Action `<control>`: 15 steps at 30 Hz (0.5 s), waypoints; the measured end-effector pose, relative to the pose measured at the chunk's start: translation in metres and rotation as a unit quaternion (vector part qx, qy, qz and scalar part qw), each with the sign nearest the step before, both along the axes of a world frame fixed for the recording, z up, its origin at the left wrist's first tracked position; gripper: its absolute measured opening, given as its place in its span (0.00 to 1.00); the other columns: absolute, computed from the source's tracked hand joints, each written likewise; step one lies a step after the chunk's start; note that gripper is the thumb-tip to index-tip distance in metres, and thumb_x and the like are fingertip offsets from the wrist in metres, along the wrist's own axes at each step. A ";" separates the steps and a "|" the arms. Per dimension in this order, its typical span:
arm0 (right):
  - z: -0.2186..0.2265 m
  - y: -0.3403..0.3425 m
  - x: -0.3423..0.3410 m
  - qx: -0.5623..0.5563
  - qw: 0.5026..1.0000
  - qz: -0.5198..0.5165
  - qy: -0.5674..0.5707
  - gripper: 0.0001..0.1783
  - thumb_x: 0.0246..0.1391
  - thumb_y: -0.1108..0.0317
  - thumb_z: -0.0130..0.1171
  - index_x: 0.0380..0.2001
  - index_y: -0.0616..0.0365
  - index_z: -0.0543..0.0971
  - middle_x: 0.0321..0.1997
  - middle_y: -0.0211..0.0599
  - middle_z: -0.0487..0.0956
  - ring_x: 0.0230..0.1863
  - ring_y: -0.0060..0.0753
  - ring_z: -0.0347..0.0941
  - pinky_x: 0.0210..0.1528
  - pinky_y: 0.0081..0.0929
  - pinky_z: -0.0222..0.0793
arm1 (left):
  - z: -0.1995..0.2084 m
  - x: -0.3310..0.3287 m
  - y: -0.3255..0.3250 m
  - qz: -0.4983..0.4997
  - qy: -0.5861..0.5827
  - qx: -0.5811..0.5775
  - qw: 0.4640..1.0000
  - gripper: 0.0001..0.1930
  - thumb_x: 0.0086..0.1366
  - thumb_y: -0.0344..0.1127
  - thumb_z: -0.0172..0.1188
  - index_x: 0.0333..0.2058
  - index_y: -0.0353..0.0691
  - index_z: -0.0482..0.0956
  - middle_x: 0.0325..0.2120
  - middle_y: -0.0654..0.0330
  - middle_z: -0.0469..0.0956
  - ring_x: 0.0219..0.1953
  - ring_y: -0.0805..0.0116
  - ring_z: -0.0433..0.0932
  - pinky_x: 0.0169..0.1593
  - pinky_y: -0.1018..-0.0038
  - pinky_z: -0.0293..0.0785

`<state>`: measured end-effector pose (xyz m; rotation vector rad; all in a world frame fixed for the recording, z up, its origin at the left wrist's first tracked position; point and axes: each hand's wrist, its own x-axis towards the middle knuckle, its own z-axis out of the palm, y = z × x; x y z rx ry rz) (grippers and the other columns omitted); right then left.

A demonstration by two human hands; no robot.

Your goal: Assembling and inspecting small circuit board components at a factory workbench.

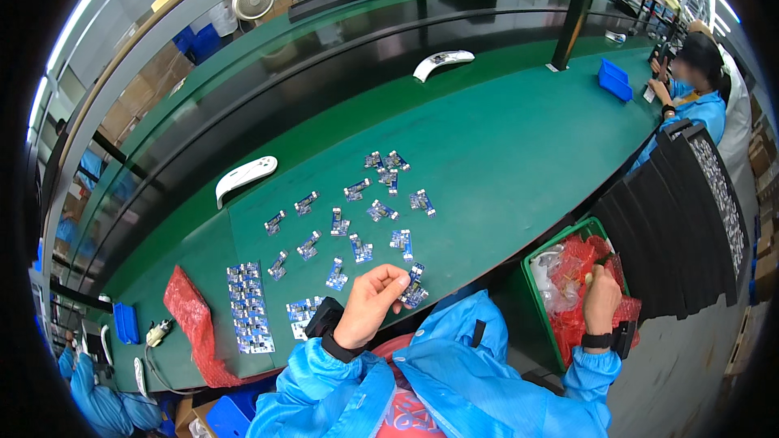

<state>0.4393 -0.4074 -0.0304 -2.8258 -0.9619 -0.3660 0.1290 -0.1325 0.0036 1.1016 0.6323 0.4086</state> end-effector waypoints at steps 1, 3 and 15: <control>0.010 0.015 -0.006 -0.002 1.000 0.005 0.002 0.09 0.48 0.74 0.60 0.35 0.62 0.77 0.28 0.47 0.77 0.31 0.53 0.75 0.34 0.43 0.70 | -0.004 0.000 0.003 -0.007 0.001 -0.003 1.000 0.08 0.68 0.35 0.55 0.37 0.35 0.76 0.25 0.68 0.76 0.27 0.82 0.72 0.27 0.84 0.65; 0.030 0.058 -0.031 0.004 0.998 0.044 0.048 0.05 0.47 0.74 0.59 0.29 0.62 0.77 0.27 0.47 0.78 0.29 0.52 0.76 0.32 0.43 0.71 | -0.008 0.001 0.010 -0.008 0.007 -0.006 1.000 0.08 0.68 0.35 0.55 0.37 0.35 0.76 0.25 0.68 0.76 0.27 0.82 0.72 0.27 0.84 0.65; 0.065 0.250 -0.158 0.153 0.662 0.702 0.214 0.17 0.36 0.76 0.65 0.35 0.61 0.76 0.45 0.40 0.75 0.45 0.45 0.72 0.44 0.37 0.72 | 0.007 -0.054 0.035 -0.033 0.085 0.061 0.994 0.10 0.69 0.35 0.51 0.41 0.34 0.74 0.27 0.65 0.76 0.25 0.80 0.74 0.27 0.82 0.69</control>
